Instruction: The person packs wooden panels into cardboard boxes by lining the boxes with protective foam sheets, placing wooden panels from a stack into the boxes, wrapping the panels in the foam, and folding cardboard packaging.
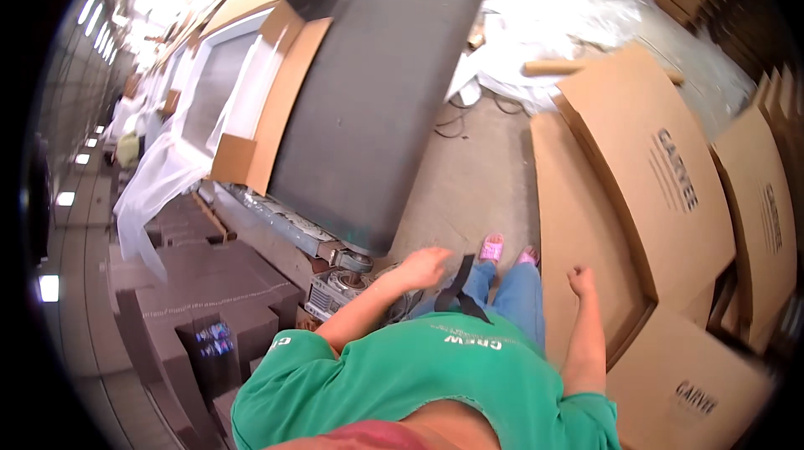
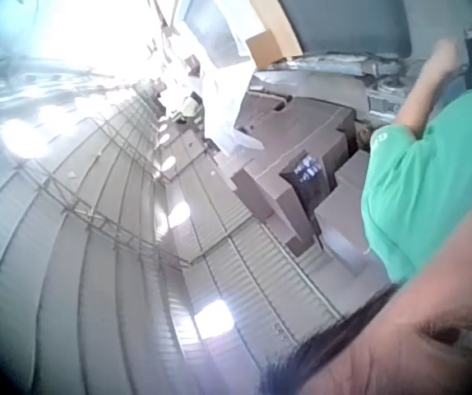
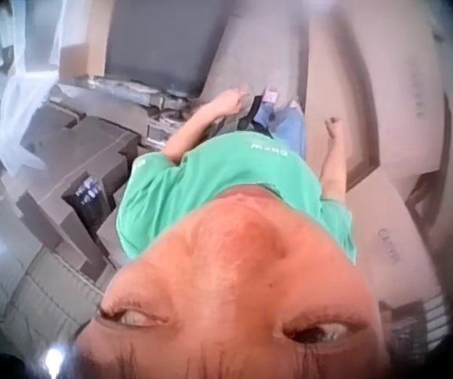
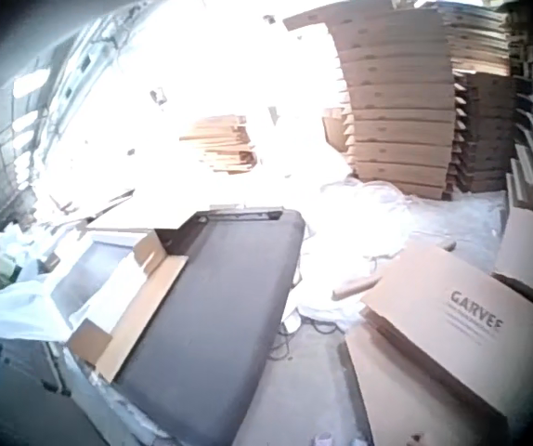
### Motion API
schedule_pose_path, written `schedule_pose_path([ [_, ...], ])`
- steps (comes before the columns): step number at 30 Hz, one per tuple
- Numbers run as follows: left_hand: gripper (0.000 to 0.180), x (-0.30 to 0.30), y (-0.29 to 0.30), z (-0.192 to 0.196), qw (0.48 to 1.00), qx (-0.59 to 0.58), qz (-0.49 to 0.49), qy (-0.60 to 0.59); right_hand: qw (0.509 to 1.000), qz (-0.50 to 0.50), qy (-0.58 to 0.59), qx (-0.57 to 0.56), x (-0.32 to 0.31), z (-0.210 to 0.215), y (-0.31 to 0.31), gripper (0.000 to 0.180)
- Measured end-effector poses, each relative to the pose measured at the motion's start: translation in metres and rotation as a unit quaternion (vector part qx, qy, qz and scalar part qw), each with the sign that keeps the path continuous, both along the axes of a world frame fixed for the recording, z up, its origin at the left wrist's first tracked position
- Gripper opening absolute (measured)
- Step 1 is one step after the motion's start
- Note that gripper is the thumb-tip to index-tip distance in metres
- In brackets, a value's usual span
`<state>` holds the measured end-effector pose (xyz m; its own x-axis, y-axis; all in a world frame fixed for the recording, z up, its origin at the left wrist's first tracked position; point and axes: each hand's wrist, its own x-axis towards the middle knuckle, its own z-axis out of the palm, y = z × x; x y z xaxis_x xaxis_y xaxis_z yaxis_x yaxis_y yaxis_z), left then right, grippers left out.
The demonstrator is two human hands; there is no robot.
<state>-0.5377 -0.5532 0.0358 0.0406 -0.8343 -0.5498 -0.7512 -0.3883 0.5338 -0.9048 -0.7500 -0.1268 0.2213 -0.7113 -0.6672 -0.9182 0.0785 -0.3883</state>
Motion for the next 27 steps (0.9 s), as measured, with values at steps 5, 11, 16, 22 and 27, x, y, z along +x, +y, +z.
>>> schedule_pose_path([
  [5, 0.035, -0.016, -0.009, -0.015, 0.999, 0.045, 0.018, 0.02, 0.995, -0.021, 0.097, -0.023, -0.004, -0.016, -0.093, 0.04],
  [11, 0.036, -0.032, -0.009, -0.032, 0.983, 0.144, 0.107, 0.039, 0.983, -0.018, 0.172, -0.068, -0.023, -0.092, -0.199, 0.066],
  [16, 0.039, -0.054, -0.031, -0.038, 0.948, 0.219, 0.214, 0.092, 0.97, 0.05, 0.213, -0.111, -0.001, -0.14, -0.273, 0.053],
  [22, 0.036, -0.081, -0.022, -0.073, 0.863, 0.299, 0.366, 0.179, 0.961, 0.052, 0.24, -0.125, 0.033, -0.188, -0.318, 0.056],
  [27, 0.038, -0.081, -0.021, -0.089, 0.835, 0.31, 0.417, 0.18, 0.971, 0.065, 0.23, -0.001, 0.002, -0.277, -0.327, 0.034],
])
